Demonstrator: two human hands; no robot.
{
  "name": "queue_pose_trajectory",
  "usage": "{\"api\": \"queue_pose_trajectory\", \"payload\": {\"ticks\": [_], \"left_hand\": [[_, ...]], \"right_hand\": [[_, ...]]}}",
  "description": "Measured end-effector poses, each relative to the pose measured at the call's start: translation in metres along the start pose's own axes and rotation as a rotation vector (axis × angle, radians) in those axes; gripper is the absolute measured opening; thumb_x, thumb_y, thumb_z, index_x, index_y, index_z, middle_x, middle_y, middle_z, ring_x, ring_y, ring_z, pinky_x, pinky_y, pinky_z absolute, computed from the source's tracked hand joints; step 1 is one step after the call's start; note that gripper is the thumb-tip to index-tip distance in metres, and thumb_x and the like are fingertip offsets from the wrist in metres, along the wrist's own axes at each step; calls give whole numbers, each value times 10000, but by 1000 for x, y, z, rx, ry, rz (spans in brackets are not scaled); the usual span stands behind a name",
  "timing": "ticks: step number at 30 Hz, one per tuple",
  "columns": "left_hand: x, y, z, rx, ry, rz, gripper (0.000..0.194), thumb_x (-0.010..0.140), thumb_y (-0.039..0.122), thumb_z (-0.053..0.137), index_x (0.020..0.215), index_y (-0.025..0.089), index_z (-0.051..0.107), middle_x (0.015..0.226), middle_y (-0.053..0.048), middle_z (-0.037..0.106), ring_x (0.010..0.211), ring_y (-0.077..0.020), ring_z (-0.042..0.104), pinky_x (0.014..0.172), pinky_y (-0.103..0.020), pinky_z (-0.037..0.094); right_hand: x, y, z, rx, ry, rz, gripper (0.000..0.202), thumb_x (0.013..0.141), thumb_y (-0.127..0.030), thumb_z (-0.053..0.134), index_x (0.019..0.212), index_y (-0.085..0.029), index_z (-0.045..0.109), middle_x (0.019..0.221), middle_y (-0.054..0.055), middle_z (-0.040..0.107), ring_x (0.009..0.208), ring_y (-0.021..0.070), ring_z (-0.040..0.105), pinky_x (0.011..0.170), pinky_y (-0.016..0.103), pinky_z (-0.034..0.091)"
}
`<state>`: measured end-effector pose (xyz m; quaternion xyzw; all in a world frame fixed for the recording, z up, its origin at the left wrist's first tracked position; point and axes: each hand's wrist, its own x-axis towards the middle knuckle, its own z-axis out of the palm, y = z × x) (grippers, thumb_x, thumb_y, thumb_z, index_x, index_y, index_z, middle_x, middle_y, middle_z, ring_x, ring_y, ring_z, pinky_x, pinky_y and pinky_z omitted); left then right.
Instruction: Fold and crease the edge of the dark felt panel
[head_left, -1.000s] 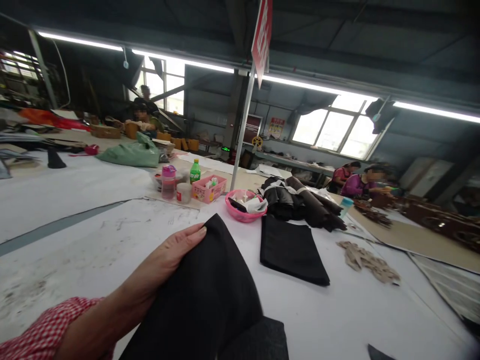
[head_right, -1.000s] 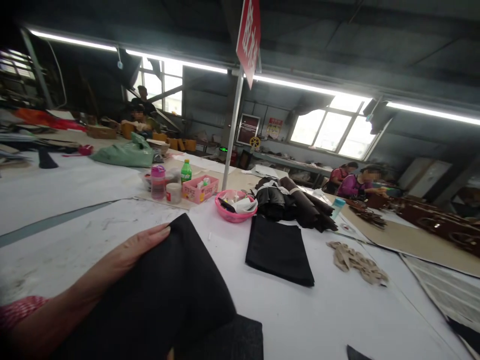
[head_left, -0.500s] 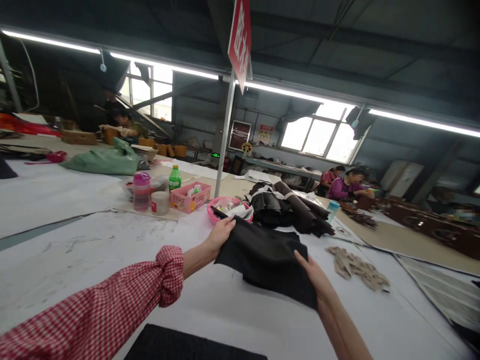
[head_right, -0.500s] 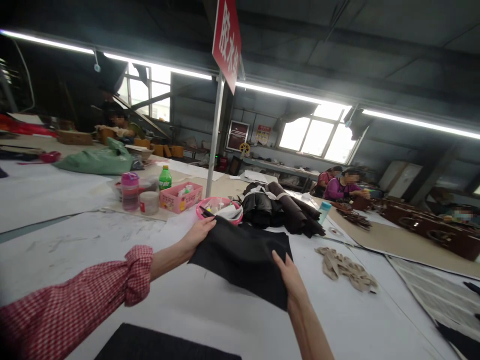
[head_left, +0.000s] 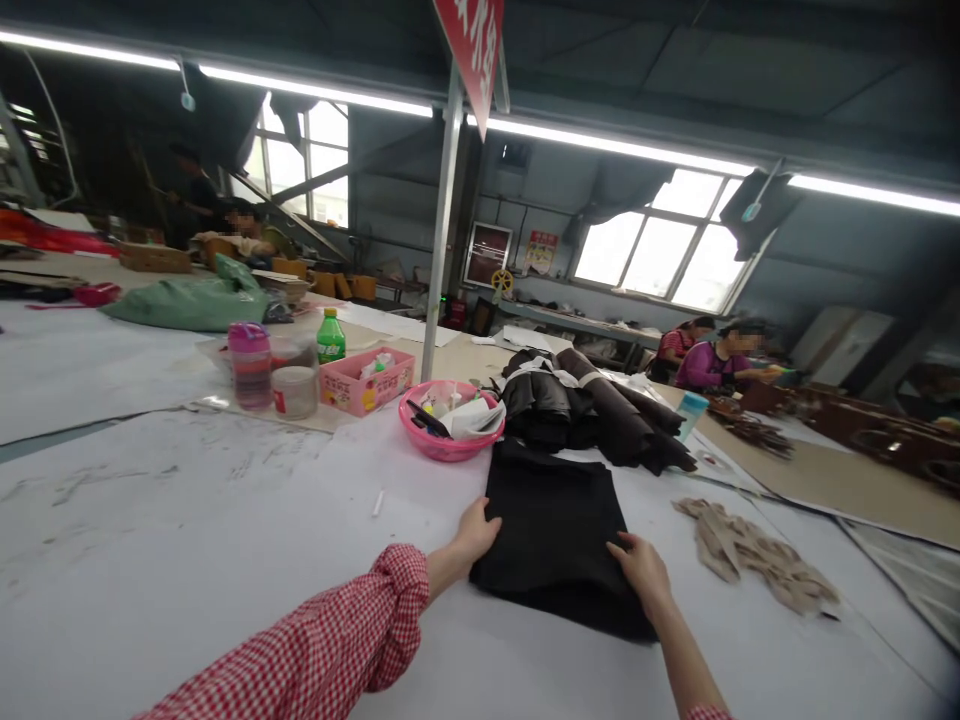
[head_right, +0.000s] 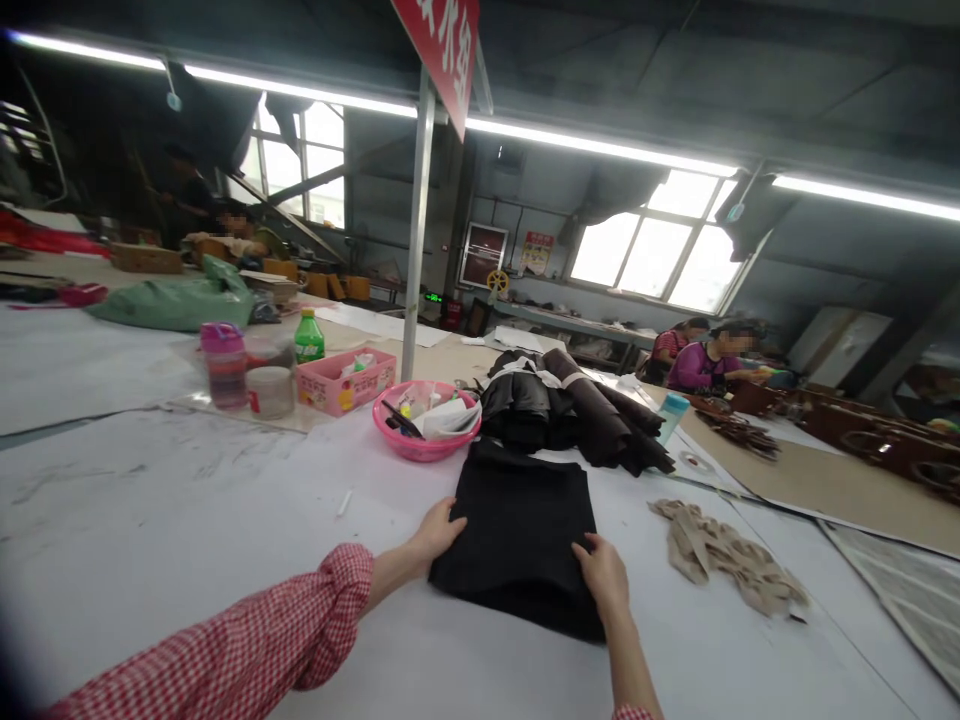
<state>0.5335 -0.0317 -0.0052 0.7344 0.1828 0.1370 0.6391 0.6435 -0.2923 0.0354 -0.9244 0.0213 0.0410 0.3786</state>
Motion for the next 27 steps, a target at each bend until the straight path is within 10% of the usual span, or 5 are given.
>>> {"api": "queue_pose_trajectory", "payload": {"ticks": [10,17,27], "left_hand": [[19,-11,3,144,-14,36,454,782,88,620,1227,114,535,954,-64,668,888,-180,631,827,-264,479],[32,-3,2,133,-32,-15,450,858,368,631,1213,106,549,751,-36,648,610,-166,617,551,-250,467],[68,8,10,118,-10,122,331,912,189,581,1237,136,552,745,15,597,614,-101,562,627,-243,480]], "right_hand": [[-6,17,16,-413,168,-35,291,988,-379,468,1158,-162,560,1003,55,608,898,178,602,836,398,512],[-14,6,19,-525,176,-47,350,1004,-445,403,1109,-161,579,899,40,608,798,162,600,769,371,516],[-11,5,12,-524,329,-20,456,1021,-506,273,1294,-223,505,980,58,633,806,165,617,769,366,511]]}}
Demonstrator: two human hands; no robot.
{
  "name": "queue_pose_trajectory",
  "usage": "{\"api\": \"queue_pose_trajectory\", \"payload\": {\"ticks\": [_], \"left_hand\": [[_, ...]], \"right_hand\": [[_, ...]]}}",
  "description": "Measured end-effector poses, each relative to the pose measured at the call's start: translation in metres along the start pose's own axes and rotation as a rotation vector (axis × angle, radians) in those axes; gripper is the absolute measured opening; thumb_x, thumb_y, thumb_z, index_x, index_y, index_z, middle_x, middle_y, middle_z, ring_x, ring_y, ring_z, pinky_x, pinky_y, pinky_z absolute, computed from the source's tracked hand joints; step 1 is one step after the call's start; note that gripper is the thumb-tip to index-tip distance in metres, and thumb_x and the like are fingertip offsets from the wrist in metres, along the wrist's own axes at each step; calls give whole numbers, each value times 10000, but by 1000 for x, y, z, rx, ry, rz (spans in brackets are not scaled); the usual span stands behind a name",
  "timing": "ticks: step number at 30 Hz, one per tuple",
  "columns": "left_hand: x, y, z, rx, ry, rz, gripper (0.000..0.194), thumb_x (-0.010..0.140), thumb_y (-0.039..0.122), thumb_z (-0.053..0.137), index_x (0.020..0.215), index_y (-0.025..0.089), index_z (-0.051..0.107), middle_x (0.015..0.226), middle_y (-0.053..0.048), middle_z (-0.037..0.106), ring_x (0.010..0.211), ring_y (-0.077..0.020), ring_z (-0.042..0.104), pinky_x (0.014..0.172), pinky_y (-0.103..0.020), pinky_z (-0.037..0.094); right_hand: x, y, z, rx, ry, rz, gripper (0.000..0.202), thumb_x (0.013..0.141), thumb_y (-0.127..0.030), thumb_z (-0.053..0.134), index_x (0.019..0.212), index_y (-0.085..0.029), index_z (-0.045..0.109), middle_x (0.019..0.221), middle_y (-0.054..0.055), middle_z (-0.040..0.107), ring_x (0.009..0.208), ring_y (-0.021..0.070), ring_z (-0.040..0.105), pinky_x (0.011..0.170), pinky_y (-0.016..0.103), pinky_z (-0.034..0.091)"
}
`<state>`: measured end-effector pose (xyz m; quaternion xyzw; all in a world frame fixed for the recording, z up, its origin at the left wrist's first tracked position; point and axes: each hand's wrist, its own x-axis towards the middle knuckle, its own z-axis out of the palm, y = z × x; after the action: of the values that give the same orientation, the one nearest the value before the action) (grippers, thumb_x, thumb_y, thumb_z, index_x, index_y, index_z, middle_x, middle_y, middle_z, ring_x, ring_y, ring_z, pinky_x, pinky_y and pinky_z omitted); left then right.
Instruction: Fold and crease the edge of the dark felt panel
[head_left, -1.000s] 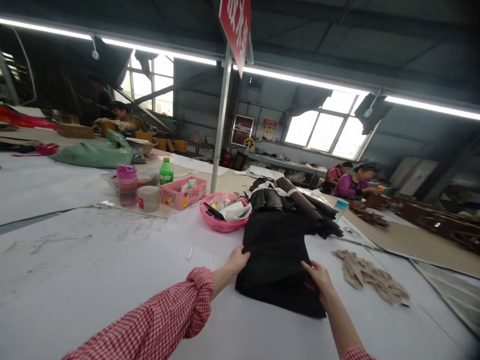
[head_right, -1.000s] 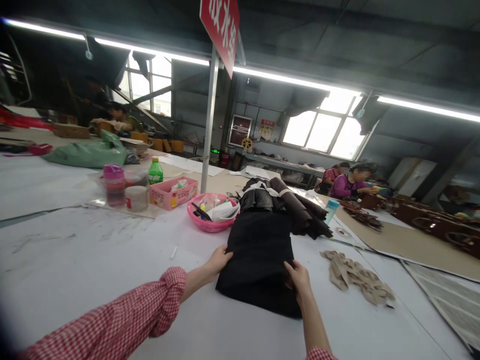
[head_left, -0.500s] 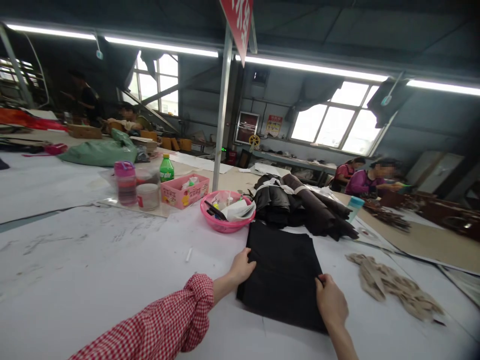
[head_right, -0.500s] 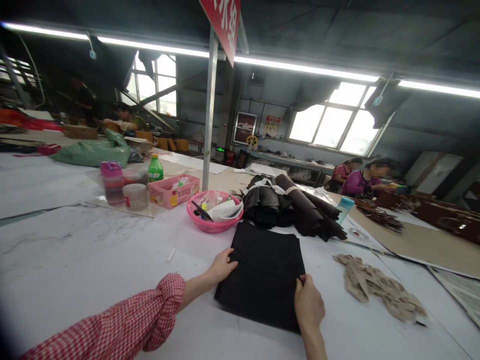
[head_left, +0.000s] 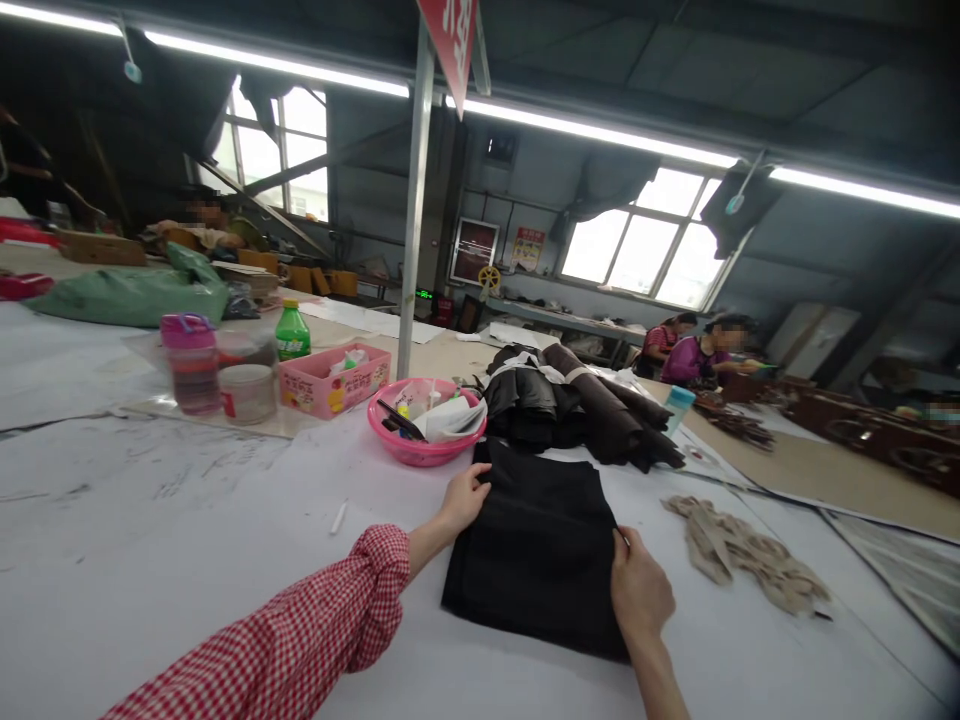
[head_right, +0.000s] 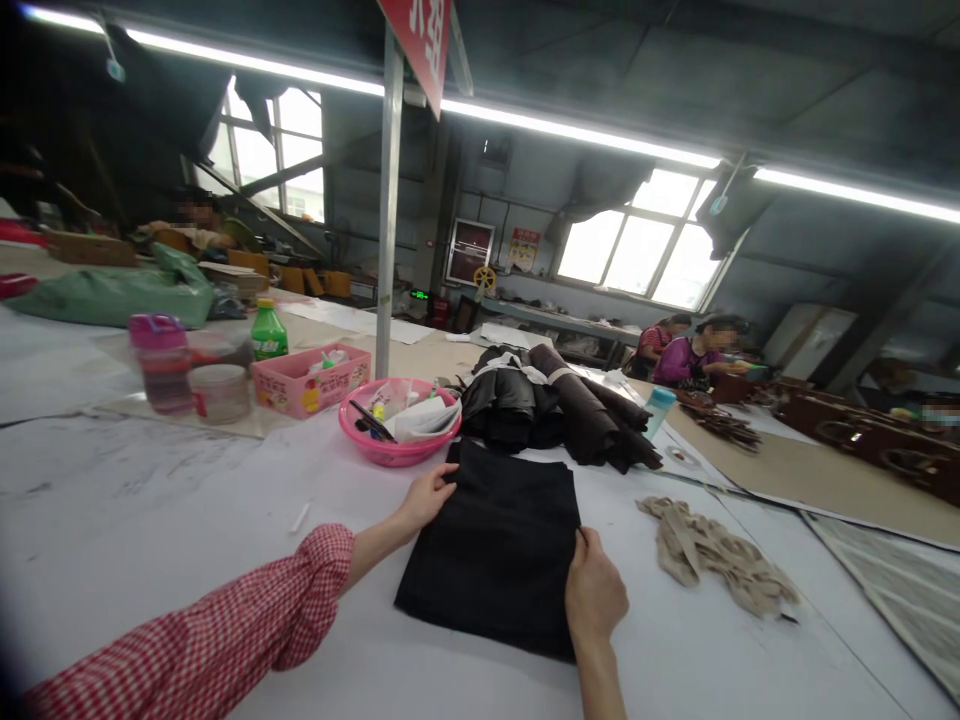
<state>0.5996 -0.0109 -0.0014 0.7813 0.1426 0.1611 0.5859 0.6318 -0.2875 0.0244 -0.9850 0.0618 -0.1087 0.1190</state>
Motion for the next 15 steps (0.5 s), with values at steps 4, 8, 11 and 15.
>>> {"api": "queue_pose_trajectory", "payload": {"ticks": [4,8,11,15], "left_hand": [[2,-12,5,30,-31,-68,375,919,220,588,1269,112,509,727,15,592,533,-84,533,536,-217,465],[3,-17,7,65,-78,-124,403,934,276,581,1292,125,474,750,13,599,503,-75,527,492,-206,466],[3,-13,6,97,-88,-133,402,942,282,569,1300,129,467,764,11,604,498,-74,528,498,-213,476],[3,-3,5,169,-34,-73,386,925,251,591,1275,119,498,779,2,612,565,-94,559,587,-249,504]], "right_hand": [[4,4,4,-33,-76,16,407,1015,-480,336,1239,-207,538,953,50,631,790,159,611,758,361,516],[5,2,3,-80,-129,14,374,1002,-460,397,1173,-168,556,913,43,619,781,161,608,753,368,519],[4,0,0,-104,-133,14,357,1002,-446,406,1151,-160,559,897,38,613,773,159,606,744,362,521],[4,-4,-1,-119,-106,-4,336,1006,-426,409,1145,-160,559,884,29,612,760,152,606,736,353,524]]}}
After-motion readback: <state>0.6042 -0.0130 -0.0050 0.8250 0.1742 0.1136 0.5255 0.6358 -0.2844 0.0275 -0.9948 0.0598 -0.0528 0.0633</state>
